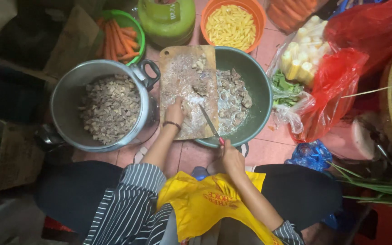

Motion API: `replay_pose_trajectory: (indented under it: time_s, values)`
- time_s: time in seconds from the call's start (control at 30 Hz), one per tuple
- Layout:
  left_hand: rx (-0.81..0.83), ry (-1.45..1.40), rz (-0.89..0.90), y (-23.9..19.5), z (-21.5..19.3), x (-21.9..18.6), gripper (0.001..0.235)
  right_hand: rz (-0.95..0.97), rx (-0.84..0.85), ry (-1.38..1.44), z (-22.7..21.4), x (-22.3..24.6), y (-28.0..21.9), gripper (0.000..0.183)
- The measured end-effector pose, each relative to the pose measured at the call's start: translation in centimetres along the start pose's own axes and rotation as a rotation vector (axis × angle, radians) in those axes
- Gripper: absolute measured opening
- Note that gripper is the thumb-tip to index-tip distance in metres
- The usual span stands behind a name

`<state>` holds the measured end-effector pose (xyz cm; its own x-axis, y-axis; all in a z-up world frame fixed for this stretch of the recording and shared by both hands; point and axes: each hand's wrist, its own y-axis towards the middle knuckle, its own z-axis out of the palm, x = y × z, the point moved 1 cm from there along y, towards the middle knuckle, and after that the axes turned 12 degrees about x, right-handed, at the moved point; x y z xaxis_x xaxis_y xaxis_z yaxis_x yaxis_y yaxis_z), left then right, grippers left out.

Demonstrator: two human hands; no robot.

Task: Chopping cooked meat or offal on a wooden board and transferring it to a pot.

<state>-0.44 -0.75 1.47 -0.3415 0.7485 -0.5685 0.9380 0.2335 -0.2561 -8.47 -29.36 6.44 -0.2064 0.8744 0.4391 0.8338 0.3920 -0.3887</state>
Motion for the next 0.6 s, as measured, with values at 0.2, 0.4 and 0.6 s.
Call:
replay_pose_trajectory:
  time_s: [0.2,0.4,0.6]
  values:
    - [-0.129,-0.282,0.019,-3.6,2.8,-1.1,0.036,0.058,0.044,-0.044,2.3,1.1,-0.3,0.021]
    - [-0.224,-0.363,0.081,-4.0,3.1,-1.4,0.041,-0.028,0.015,-0.076,0.5,5.4,-2.6,0.015]
    - [-0.188,-0.347,0.029,-3.2,3.6,-1.0,0.037,0.057,0.091,-0.011,5.7,3.3,-0.6,0.016]
